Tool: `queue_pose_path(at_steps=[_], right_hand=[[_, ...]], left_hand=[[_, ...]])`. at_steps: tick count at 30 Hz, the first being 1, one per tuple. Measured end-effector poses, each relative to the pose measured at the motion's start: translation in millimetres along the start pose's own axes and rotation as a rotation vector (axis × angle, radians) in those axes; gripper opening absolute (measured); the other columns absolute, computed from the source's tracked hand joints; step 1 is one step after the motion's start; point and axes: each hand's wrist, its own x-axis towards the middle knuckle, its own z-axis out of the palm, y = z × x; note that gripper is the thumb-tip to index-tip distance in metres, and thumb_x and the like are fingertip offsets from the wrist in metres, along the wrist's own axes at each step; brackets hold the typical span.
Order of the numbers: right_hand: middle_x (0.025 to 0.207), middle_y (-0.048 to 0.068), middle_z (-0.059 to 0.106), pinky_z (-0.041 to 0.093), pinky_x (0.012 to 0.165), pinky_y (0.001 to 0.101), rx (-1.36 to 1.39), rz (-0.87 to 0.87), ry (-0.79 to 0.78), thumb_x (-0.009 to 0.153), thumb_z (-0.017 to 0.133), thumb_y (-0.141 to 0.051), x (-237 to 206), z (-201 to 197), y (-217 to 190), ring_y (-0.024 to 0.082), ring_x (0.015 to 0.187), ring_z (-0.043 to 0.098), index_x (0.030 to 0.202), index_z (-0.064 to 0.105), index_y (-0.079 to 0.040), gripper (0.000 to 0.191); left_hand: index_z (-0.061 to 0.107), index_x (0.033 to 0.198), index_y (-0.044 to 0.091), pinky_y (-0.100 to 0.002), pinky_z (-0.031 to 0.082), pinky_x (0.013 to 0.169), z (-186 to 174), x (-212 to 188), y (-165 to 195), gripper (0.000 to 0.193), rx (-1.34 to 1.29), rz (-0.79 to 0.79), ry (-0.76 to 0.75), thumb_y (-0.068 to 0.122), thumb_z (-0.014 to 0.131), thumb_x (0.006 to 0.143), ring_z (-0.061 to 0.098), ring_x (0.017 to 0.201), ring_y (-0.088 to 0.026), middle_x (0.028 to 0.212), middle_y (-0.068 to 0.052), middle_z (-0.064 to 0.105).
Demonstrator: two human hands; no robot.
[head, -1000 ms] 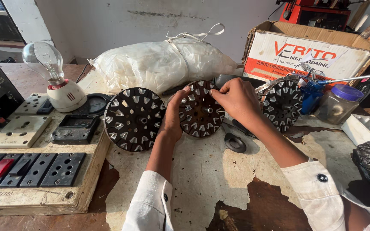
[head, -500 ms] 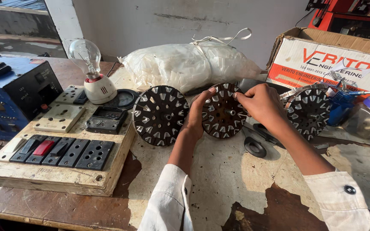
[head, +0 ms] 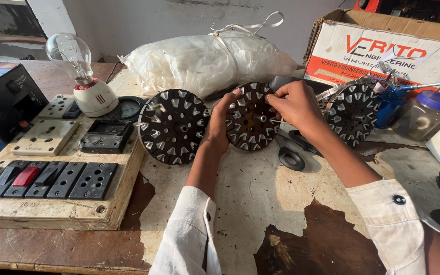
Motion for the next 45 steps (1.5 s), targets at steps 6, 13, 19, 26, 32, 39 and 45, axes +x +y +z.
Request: queue_pose_path(at_steps=[6,13,19,26,32,39,45], right_hand=[[0.053,0.006,0.063,0.048,0.053,0.0286,0.014,0.056,0.039,0.083,0.073,-0.024,-5,3,-9,0.014,0.051,0.064,0.063,0.070,0.001,0.032],[0.053,0.002,0.060,0.048,0.047,0.0244,0.123,-0.033,0.048,0.083,0.073,-0.023,-3,-10,-16,0.011,0.050,0.068,0.061,0.065,0.000,0.033],[0.057,0.003,0.066,0.050,0.047,0.0247,0.139,-0.055,0.013,0.083,0.072,-0.021,-4,-9,-18,0.011,0.050,0.068,0.066,0.069,-0.001,0.027],[0.067,0.008,0.071,0.055,0.051,0.0250,0.372,-0.066,-0.036,0.086,0.069,-0.012,2,-16,-10,0.012,0.058,0.070,0.076,0.070,0.003,0.018],[0.070,0.009,0.072,0.057,0.052,0.0244,0.434,-0.094,-0.029,0.087,0.068,-0.009,7,-25,-4,0.012,0.061,0.072,0.078,0.069,0.004,0.016],[0.070,0.009,0.073,0.057,0.053,0.0240,0.374,-0.074,-0.028,0.086,0.070,-0.007,5,-25,-8,0.012,0.062,0.073,0.080,0.069,0.005,0.013],[0.071,0.007,0.075,0.059,0.056,0.0233,0.294,-0.117,-0.029,0.086,0.073,-0.010,4,-24,-9,0.009,0.064,0.072,0.080,0.072,0.003,0.015]], left_hand=[[0.067,0.123,0.011,-0.041,0.052,0.096,2,-3,3,0.061,0.032,0.019,0.009,0.052,0.070,0.078,0.062,0.111,-0.024,0.122,-0.008,0.066],[0.066,0.125,0.008,-0.041,0.048,0.102,3,-2,4,0.063,0.084,0.073,0.013,0.051,0.069,0.080,0.058,0.118,-0.023,0.126,-0.006,0.064],[0.070,0.120,0.002,-0.036,0.042,0.103,1,6,-3,0.061,0.197,0.233,0.054,0.050,0.068,0.083,0.057,0.120,-0.022,0.123,-0.009,0.067],[0.075,0.111,0.000,-0.036,0.040,0.105,-5,16,-14,0.047,0.189,0.394,0.094,0.040,0.072,0.086,0.062,0.115,-0.020,0.109,-0.008,0.073],[0.076,0.108,0.001,-0.034,0.038,0.106,-5,12,-24,0.043,0.157,0.385,0.156,0.039,0.068,0.089,0.062,0.112,-0.019,0.107,-0.006,0.075],[0.071,0.110,-0.005,-0.029,0.045,0.092,-1,14,-30,0.037,0.290,0.555,0.146,0.029,0.062,0.098,0.058,0.098,-0.016,0.096,-0.007,0.067],[0.065,0.120,-0.009,-0.027,0.049,0.089,-1,14,-20,0.037,0.400,0.677,0.023,0.023,0.056,0.102,0.061,0.098,-0.013,0.105,-0.009,0.070]])
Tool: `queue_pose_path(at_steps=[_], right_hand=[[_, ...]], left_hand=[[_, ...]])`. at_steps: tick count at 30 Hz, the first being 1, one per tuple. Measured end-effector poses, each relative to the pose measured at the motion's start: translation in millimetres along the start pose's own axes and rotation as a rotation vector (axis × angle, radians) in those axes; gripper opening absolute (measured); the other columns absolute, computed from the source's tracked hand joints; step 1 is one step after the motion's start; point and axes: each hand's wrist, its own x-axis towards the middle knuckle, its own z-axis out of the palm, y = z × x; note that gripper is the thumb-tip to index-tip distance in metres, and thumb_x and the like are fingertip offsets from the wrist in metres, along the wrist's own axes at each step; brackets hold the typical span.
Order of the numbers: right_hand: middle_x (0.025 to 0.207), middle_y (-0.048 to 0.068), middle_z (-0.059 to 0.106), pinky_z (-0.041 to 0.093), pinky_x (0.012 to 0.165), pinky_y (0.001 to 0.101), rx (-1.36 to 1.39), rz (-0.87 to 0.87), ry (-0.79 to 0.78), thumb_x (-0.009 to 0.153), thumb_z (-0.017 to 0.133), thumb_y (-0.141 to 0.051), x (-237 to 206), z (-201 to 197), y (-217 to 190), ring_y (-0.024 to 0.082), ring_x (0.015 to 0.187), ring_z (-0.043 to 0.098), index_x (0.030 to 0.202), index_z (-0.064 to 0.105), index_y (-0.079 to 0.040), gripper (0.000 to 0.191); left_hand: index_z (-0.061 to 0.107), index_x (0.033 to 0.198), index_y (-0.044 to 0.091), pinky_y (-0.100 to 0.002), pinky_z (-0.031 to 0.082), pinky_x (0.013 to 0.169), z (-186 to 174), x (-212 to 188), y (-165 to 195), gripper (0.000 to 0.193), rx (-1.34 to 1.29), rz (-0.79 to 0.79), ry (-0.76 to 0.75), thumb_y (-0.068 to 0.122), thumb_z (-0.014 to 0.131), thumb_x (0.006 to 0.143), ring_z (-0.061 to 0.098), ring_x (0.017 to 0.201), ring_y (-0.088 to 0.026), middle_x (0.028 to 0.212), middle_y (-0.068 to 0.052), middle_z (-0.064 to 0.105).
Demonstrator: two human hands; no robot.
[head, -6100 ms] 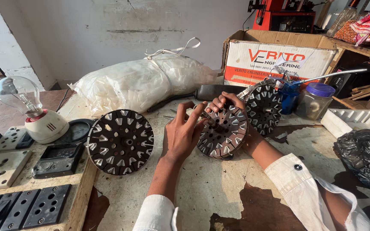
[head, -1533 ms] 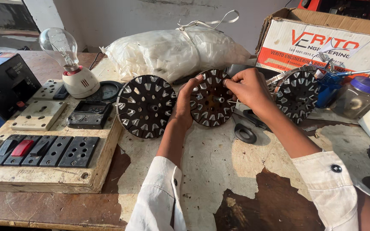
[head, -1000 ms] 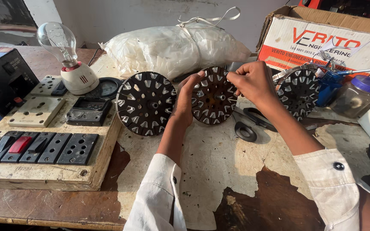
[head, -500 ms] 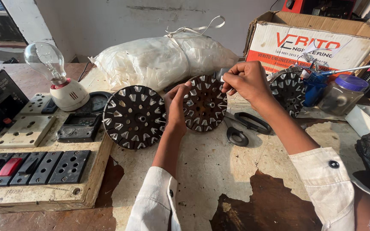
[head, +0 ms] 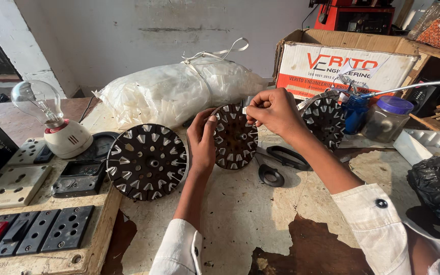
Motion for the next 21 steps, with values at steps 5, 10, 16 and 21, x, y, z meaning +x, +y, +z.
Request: queue_pose_path(at_steps=[5,10,16,21], right_hand=[[0.070,0.005,0.075,0.058,0.057,0.0234,-0.016,-0.043,-0.018,0.087,0.074,-0.012,2,2,3,0.008,0.063,0.072,0.080,0.073,0.003,0.017],[0.068,0.001,0.074,0.055,0.058,0.0222,-0.097,-0.114,-0.018,0.086,0.077,-0.014,1,3,3,0.005,0.062,0.068,0.082,0.075,0.002,0.017],[0.065,0.000,0.071,0.049,0.056,0.0225,-0.166,-0.156,0.005,0.084,0.080,-0.016,-3,7,-2,0.002,0.060,0.060,0.079,0.074,0.002,0.020],[0.064,-0.001,0.070,0.047,0.055,0.0212,-0.178,-0.164,0.026,0.084,0.081,-0.017,-3,6,-4,0.002,0.059,0.058,0.077,0.074,0.001,0.020]], left_hand=[[0.064,0.126,-0.008,-0.029,0.050,0.097,-2,7,13,0.042,0.054,-0.028,-0.099,0.022,0.054,0.099,0.065,0.105,-0.013,0.113,-0.010,0.073],[0.071,0.115,-0.007,-0.030,0.054,0.085,-2,19,30,0.042,0.180,-0.199,-0.066,0.027,0.068,0.090,0.068,0.092,-0.014,0.100,-0.012,0.077],[0.074,0.100,-0.006,-0.030,0.059,0.071,-6,21,47,0.043,0.452,-0.138,-0.021,0.029,0.082,0.077,0.074,0.075,-0.014,0.084,-0.012,0.079],[0.074,0.100,-0.006,-0.029,0.059,0.068,-5,19,52,0.043,0.441,-0.156,-0.017,0.027,0.083,0.074,0.073,0.071,-0.013,0.081,-0.012,0.078]])
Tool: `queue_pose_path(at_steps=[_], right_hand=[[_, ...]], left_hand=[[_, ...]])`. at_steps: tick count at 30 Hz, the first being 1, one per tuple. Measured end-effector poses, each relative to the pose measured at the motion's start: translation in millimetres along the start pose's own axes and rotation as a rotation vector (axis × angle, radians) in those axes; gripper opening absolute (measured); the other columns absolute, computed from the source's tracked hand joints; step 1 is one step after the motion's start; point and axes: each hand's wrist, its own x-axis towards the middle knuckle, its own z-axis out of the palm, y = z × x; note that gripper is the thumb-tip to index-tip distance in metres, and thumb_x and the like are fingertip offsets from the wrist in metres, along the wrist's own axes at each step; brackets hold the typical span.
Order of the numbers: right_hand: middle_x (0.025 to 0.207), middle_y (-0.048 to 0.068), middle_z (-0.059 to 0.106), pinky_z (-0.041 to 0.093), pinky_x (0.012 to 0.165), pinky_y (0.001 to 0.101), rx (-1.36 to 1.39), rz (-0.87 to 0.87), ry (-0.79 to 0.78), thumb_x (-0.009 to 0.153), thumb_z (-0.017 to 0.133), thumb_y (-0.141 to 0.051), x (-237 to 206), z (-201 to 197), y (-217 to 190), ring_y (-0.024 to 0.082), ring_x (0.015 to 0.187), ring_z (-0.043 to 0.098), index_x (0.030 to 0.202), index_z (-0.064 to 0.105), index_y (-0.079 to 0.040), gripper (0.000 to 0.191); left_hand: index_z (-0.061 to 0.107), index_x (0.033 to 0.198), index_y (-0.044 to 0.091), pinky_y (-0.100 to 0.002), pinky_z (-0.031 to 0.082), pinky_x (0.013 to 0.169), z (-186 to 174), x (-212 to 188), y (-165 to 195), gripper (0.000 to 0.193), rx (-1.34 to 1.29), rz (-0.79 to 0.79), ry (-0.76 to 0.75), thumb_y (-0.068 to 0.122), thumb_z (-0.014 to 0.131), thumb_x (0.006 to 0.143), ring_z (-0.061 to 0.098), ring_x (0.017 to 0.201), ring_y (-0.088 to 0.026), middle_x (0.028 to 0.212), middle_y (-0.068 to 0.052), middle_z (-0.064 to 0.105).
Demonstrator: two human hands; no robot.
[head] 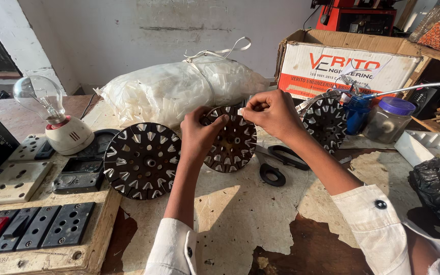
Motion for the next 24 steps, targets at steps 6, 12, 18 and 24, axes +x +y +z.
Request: queue_pose_path(at_steps=[6,12,18,24], right_hand=[[0.064,-0.002,0.069,0.047,0.055,0.0210,0.044,0.003,0.001,0.084,0.080,-0.015,0,0,2,0.001,0.059,0.058,0.076,0.073,0.001,0.019],[0.063,-0.001,0.067,0.046,0.053,0.0218,0.045,0.026,-0.005,0.084,0.080,-0.015,0,0,3,0.002,0.057,0.057,0.075,0.073,0.002,0.021],[0.067,-0.001,0.072,0.050,0.056,0.0202,0.076,0.004,-0.014,0.085,0.078,-0.015,1,0,3,0.001,0.061,0.064,0.076,0.073,0.001,0.019],[0.065,0.001,0.072,0.049,0.055,0.0213,0.022,0.010,-0.002,0.084,0.079,-0.015,0,1,2,0.003,0.059,0.063,0.077,0.074,0.001,0.019]], left_hand=[[0.076,0.097,-0.006,-0.029,0.058,0.065,-1,-2,0,0.038,-0.019,-0.083,-0.001,0.025,0.081,0.074,0.070,0.067,-0.013,0.076,-0.010,0.077],[0.074,0.093,-0.008,-0.030,0.048,0.061,-3,-3,-4,0.041,-0.039,-0.033,0.030,0.033,0.072,0.085,0.055,0.064,-0.009,0.067,-0.003,0.064],[0.072,0.099,-0.005,-0.028,0.043,0.064,-1,-2,-7,0.047,-0.148,-0.092,-0.001,0.041,0.066,0.092,0.050,0.071,-0.010,0.073,-0.002,0.060],[0.068,0.106,-0.003,-0.025,0.048,0.076,-2,-2,-12,0.040,-0.291,-0.072,-0.114,0.033,0.070,0.091,0.057,0.084,-0.009,0.091,-0.003,0.067]])
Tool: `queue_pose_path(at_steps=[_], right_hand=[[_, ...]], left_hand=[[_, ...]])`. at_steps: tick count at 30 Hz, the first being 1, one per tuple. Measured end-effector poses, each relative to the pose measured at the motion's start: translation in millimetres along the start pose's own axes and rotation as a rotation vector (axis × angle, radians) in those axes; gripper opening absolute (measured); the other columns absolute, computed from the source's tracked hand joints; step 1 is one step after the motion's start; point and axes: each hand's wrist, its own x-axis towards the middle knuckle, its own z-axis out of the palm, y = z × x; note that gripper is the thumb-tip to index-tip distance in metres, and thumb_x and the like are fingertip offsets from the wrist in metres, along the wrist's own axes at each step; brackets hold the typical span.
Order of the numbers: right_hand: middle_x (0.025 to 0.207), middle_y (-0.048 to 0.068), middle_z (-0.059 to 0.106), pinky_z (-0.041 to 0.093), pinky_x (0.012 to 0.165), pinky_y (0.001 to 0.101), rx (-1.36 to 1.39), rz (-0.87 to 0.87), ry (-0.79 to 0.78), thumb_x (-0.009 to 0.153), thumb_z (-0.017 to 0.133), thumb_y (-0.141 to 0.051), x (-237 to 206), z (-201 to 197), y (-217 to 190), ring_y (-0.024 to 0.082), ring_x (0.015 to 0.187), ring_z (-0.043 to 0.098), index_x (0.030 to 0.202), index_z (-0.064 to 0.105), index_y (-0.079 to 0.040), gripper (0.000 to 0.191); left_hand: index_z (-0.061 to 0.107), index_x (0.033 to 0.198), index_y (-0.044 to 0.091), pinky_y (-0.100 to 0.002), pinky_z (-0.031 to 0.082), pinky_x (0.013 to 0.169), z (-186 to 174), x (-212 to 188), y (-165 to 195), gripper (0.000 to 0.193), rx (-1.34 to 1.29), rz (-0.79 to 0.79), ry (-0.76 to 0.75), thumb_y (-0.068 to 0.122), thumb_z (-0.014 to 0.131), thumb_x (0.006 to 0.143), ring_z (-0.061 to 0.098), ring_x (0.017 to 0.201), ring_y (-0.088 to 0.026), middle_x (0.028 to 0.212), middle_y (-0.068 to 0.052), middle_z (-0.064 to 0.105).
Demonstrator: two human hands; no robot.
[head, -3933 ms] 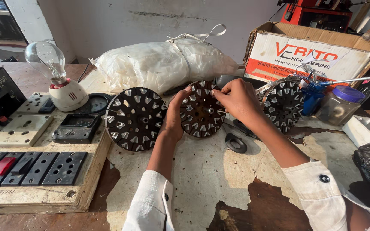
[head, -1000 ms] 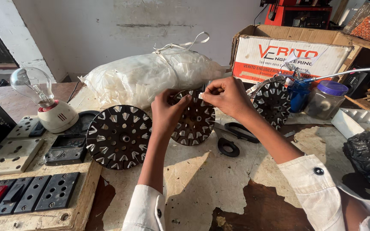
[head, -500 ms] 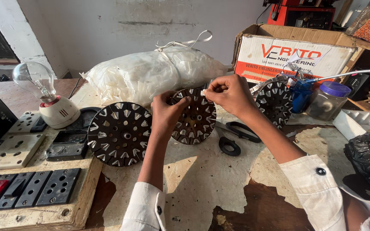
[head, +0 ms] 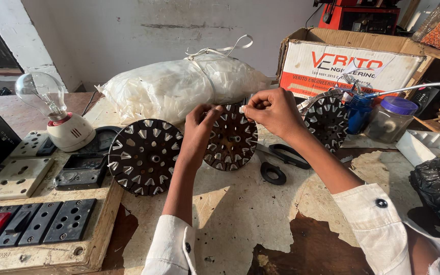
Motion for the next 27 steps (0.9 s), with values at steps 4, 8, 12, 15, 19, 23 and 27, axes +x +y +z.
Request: queue_pose_path(at_steps=[4,8,12,15,19,23,27], right_hand=[[0.064,0.002,0.070,0.047,0.054,0.0224,-0.001,0.005,-0.012,0.085,0.080,-0.015,0,0,-2,0.004,0.059,0.060,0.077,0.074,0.002,0.020],[0.064,0.000,0.071,0.049,0.054,0.0215,-0.013,0.015,-0.009,0.084,0.080,-0.016,-1,0,-3,0.003,0.059,0.062,0.076,0.074,0.001,0.019],[0.066,0.002,0.071,0.049,0.055,0.0221,0.016,0.029,-0.004,0.085,0.079,-0.015,-1,0,0,0.004,0.060,0.062,0.077,0.073,0.001,0.020],[0.069,0.001,0.072,0.052,0.058,0.0213,0.076,0.003,-0.012,0.086,0.077,-0.014,0,0,2,0.003,0.063,0.066,0.077,0.073,0.002,0.019],[0.070,0.001,0.072,0.053,0.059,0.0218,0.134,0.016,-0.050,0.087,0.078,-0.016,2,-2,2,0.003,0.063,0.065,0.080,0.074,0.002,0.019],[0.074,0.001,0.072,0.052,0.064,0.0217,0.134,-0.081,-0.130,0.089,0.079,-0.018,0,-9,-4,0.003,0.068,0.064,0.088,0.075,0.001,0.020],[0.080,0.000,0.074,0.055,0.070,0.0211,0.148,-0.177,-0.158,0.090,0.079,-0.017,-4,-12,-13,0.003,0.074,0.066,0.096,0.075,0.001,0.019]], left_hand=[[0.066,0.105,-0.002,-0.027,0.051,0.070,2,4,-2,0.034,0.050,-0.028,-0.001,0.022,0.076,0.083,0.060,0.079,-0.010,0.090,-0.004,0.068],[0.064,0.104,-0.002,-0.026,0.052,0.069,2,4,-2,0.032,0.060,-0.012,0.015,0.018,0.076,0.081,0.061,0.077,-0.009,0.088,-0.005,0.068],[0.065,0.104,-0.002,-0.026,0.053,0.070,1,2,0,0.032,0.097,-0.008,0.000,0.017,0.076,0.082,0.062,0.077,-0.009,0.087,-0.005,0.070],[0.064,0.105,-0.003,-0.028,0.054,0.071,1,1,4,0.032,0.134,0.045,-0.023,0.019,0.075,0.084,0.063,0.079,-0.010,0.088,-0.007,0.072],[0.061,0.113,-0.003,-0.034,0.053,0.081,7,-4,12,0.040,0.266,0.247,0.075,0.022,0.075,0.086,0.066,0.090,-0.019,0.097,-0.012,0.069],[0.056,0.127,-0.006,-0.043,0.043,0.096,12,-15,24,0.048,0.519,0.616,0.207,0.019,0.073,0.091,0.053,0.107,-0.033,0.112,-0.021,0.062],[0.071,0.108,0.006,-0.041,0.040,0.098,14,-22,35,0.014,0.607,0.600,0.109,0.015,0.068,0.098,0.055,0.109,-0.030,0.105,-0.014,0.068]])
